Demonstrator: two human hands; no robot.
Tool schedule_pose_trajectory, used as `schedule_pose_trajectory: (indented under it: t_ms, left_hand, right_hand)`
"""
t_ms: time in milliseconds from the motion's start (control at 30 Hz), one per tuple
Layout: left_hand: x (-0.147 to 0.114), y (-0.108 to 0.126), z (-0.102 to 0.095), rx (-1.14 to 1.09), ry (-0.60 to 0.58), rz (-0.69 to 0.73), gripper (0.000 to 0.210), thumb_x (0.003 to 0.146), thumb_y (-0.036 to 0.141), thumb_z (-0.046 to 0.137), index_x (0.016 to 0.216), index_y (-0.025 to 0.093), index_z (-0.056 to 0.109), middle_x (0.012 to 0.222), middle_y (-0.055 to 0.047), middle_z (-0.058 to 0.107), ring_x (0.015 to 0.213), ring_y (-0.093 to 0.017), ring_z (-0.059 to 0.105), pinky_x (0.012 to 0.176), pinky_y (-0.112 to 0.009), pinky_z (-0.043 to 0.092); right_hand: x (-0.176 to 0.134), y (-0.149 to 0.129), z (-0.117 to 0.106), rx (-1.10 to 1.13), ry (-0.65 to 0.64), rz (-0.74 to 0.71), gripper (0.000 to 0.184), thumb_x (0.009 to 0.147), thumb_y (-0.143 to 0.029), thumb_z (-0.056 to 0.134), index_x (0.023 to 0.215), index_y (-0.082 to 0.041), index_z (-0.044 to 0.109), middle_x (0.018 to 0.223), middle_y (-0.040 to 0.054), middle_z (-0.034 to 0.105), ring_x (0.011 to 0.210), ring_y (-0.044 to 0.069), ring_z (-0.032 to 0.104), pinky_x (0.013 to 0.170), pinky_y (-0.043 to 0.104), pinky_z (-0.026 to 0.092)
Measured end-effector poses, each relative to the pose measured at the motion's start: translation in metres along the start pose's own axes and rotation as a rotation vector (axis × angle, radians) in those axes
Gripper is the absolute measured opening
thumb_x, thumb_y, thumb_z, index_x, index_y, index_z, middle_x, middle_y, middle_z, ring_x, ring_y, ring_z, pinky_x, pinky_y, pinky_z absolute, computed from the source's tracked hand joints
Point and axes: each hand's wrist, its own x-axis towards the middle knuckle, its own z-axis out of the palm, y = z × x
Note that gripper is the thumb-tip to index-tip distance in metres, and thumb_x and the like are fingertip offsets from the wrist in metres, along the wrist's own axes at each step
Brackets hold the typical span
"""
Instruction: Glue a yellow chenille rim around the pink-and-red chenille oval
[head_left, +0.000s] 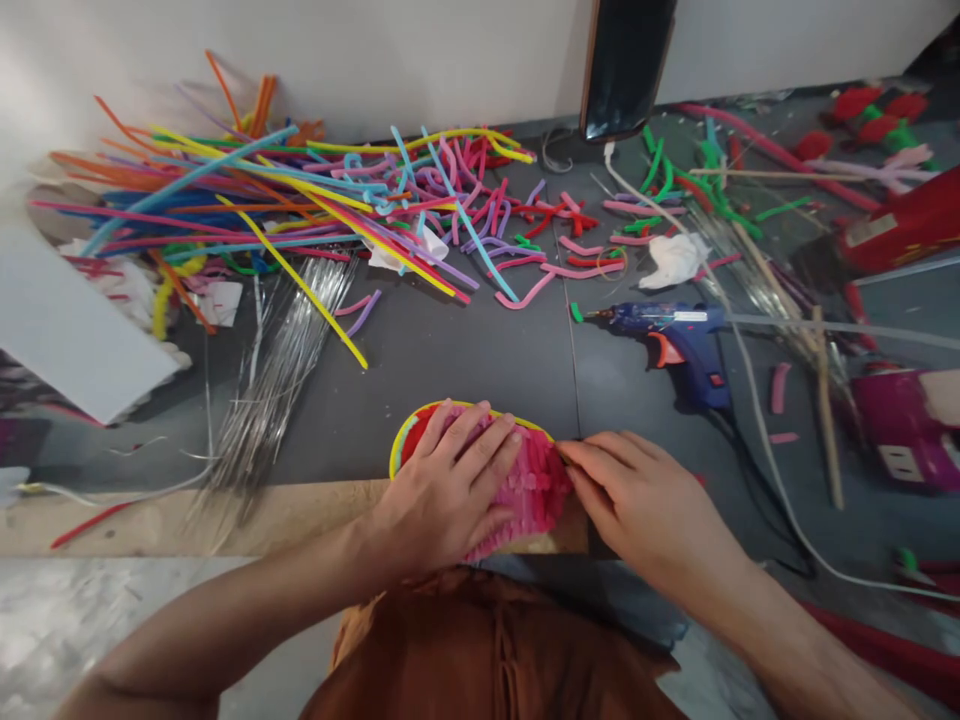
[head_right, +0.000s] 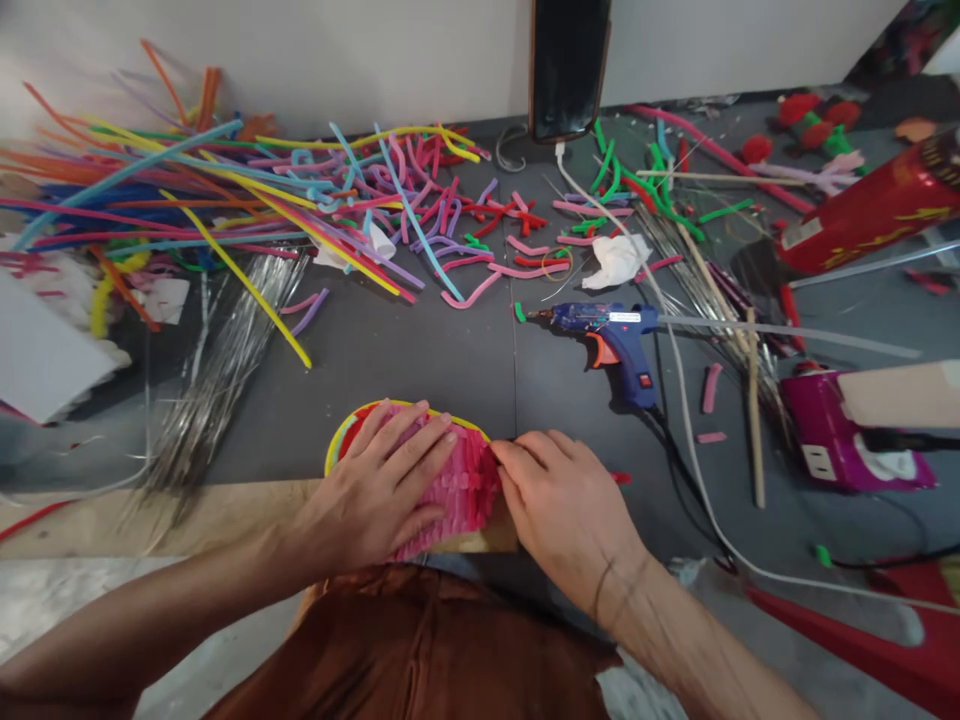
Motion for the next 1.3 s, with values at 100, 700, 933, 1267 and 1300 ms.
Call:
schedule_pose_trajectory:
  t_ms: [100, 700, 933, 1267, 1300]
  left_hand:
    - [0.002, 0.002, -0.001, 0.008, 0.002, 0.004, 0.054, 0.093, 0.043, 0.044, 0.139, 0.015, 0.043, 0.139, -0.012, 0.048, 0.131, -0.037, 0.036, 0.107, -0.059, 0.029]
    - [0.007, 0.010, 0.001, 0.070, 0.001, -0.018, 0.050, 0.092, 0.045, 0.044, 0.136, 0.023, 0.046, 0.136, -0.009, 0.048, 0.127, -0.036, 0.038, 0.105, -0.059, 0.028]
    - [0.010, 0.013, -0.006, 0.077, -0.022, -0.022, 0.051, 0.091, 0.047, 0.046, 0.136, 0.023, 0.046, 0.132, -0.011, 0.051, 0.125, -0.037, 0.041, 0.103, -0.058, 0.031]
    - [0.013, 0.016, -0.006, 0.079, 0.026, -0.031, 0.048, 0.089, 0.050, 0.051, 0.129, 0.023, 0.052, 0.121, -0.009, 0.058, 0.121, -0.036, 0.045, 0.100, -0.057, 0.034]
    - [0.013, 0.017, -0.005, 0.088, 0.032, -0.041, 0.044, 0.091, 0.046, 0.051, 0.127, 0.023, 0.053, 0.120, -0.009, 0.058, 0.121, -0.036, 0.045, 0.100, -0.057, 0.035]
  right_hand:
    - [-0.001, 0.002, -0.002, -0.003, -0.003, 0.034, 0.023, 0.092, -0.019, 0.045, 0.095, -0.018, 0.067, 0.082, 0.0065, 0.070, 0.073, 0.019, 0.063, 0.068, 0.033, 0.050]
    - [-0.014, -0.001, -0.005, -0.087, -0.044, -0.019, 0.026, 0.092, -0.017, 0.043, 0.104, -0.016, 0.066, 0.085, 0.0083, 0.070, 0.076, 0.020, 0.061, 0.069, 0.034, 0.048]
    - [-0.016, 0.009, -0.009, 0.097, -0.080, -0.094, 0.030, 0.090, -0.007, 0.043, 0.108, -0.013, 0.065, 0.093, 0.0086, 0.071, 0.082, 0.019, 0.062, 0.075, 0.035, 0.054]
    - [-0.020, 0.012, -0.004, 0.234, 0.001, -0.098, 0.023, 0.090, -0.013, 0.049, 0.099, -0.020, 0.069, 0.091, 0.0060, 0.073, 0.080, 0.017, 0.064, 0.073, 0.034, 0.055]
    - [-0.021, 0.012, -0.002, 0.220, 0.011, -0.108, 0.023, 0.090, -0.013, 0.050, 0.100, -0.020, 0.069, 0.091, 0.0062, 0.073, 0.081, 0.018, 0.064, 0.074, 0.034, 0.055]
